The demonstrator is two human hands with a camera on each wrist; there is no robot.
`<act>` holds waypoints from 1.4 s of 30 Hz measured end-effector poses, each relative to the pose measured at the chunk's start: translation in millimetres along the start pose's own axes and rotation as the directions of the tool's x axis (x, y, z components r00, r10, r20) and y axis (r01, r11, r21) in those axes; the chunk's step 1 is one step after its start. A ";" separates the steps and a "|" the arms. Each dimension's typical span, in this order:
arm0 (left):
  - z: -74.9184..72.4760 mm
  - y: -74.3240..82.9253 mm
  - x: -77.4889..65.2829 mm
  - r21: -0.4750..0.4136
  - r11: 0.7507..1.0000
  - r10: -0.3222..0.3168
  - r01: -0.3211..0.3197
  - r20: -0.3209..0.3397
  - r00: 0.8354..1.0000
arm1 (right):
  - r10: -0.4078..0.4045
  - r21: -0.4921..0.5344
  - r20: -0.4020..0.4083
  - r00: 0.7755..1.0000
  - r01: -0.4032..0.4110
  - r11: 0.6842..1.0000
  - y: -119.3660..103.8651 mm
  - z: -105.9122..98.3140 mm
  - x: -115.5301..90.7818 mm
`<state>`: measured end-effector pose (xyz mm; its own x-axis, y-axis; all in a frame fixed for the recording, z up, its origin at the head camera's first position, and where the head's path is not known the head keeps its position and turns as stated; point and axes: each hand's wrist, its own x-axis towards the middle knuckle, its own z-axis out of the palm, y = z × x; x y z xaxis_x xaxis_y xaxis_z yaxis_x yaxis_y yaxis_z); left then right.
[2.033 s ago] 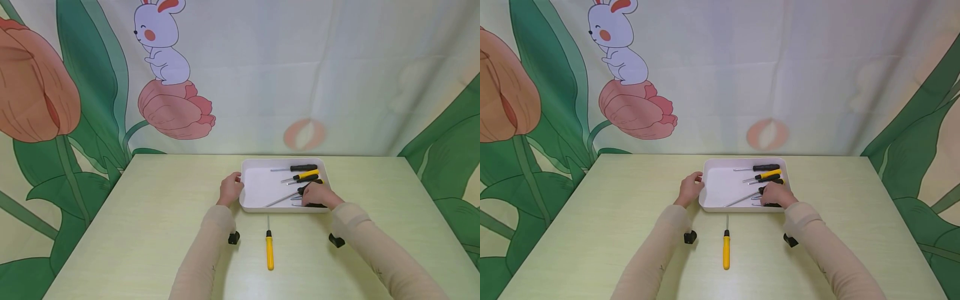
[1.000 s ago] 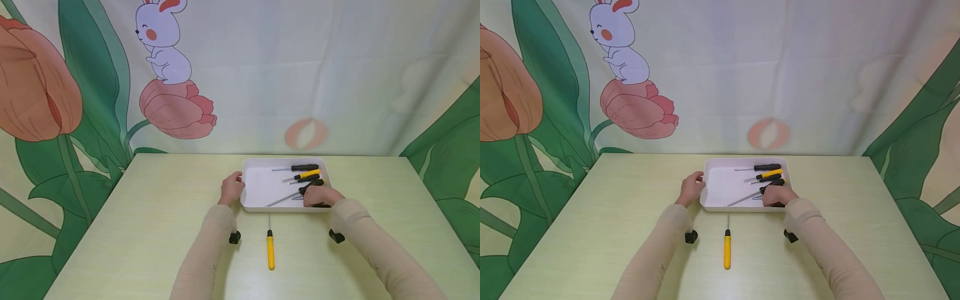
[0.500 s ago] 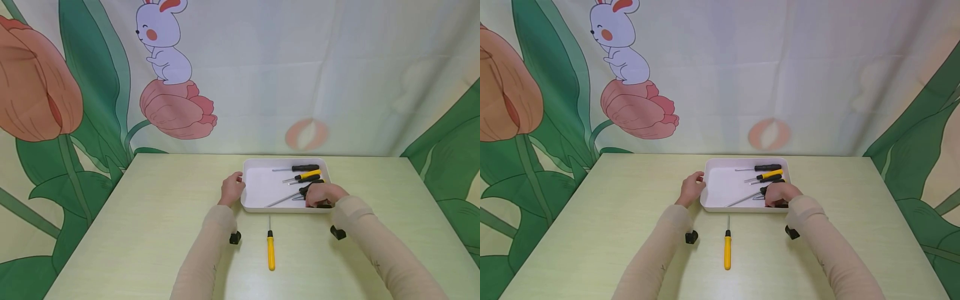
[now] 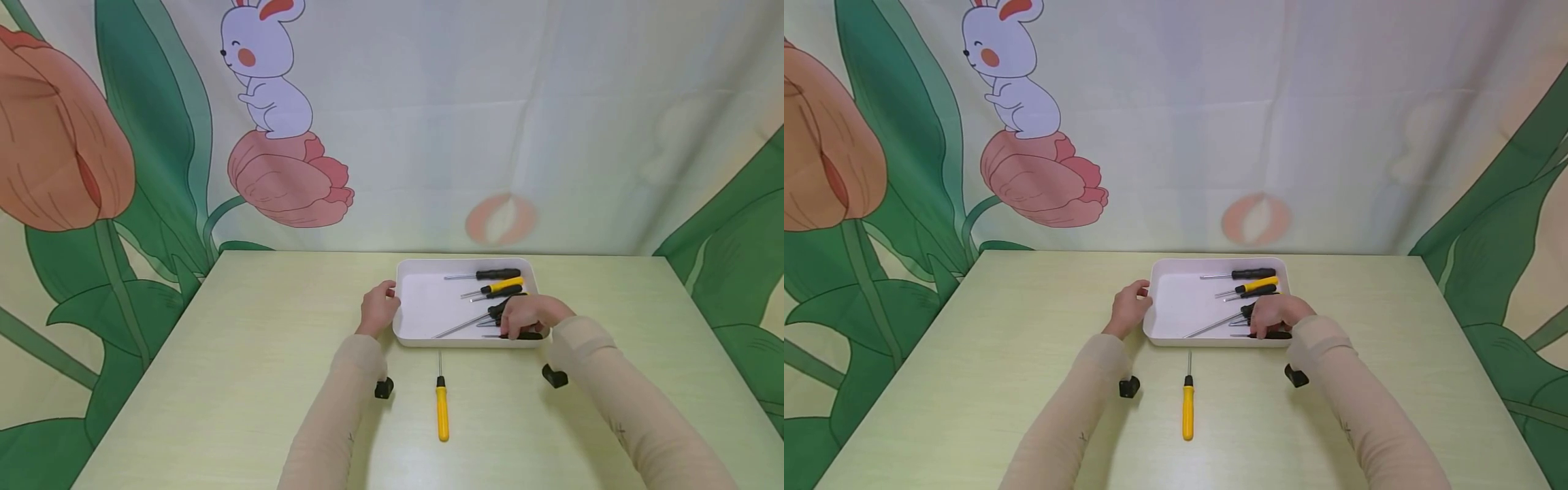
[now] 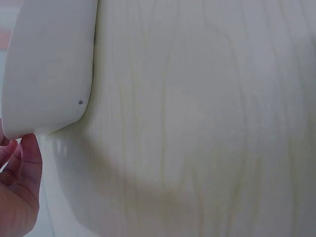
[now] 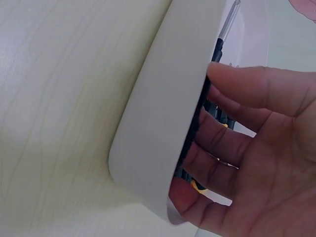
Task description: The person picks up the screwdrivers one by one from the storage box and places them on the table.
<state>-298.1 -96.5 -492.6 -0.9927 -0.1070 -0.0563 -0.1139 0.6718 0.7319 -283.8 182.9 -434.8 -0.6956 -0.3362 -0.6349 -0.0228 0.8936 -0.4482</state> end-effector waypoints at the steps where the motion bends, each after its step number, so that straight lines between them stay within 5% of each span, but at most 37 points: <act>1: -0.1 0.1 -0.1 0.000 1.000 -0.001 0.001 0.000 1.000 | -0.003 -0.003 0.000 1.000 0.003 1.000 0.2 0.1 0.1; 10: 0.1 -0.4 0.0 -0.007 1.000 -0.014 0.014 0.010 1.000 | -0.039 0.020 -0.014 0.999 0.040 0.999 1.6 0.8 1.9; 19: 0.3 -1.8 -1.1 -0.007 1.000 0.001 -0.001 0.005 1.000 | -0.134 0.084 -0.151 0.979 0.147 0.986 3.1 1.6 4.5; 28: 0.4 -1.5 -0.4 -0.007 1.000 -0.004 0.004 0.008 1.000 | -0.033 0.206 -0.210 0.977 0.077 0.976 -1.9 1.5 -0.5; 42: -1.1 0.3 -1.5 -0.016 1.000 -0.007 0.007 0.006 1.000 | -0.050 0.446 -0.167 0.985 0.121 0.887 -4.0 5.5 -6.0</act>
<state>-296.6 -97.0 -491.6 -0.9921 -0.1073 -0.0653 -0.1202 0.6593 0.7422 -275.7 179.7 -432.7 -0.8040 -0.3258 -0.4975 0.2161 0.6193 -0.7548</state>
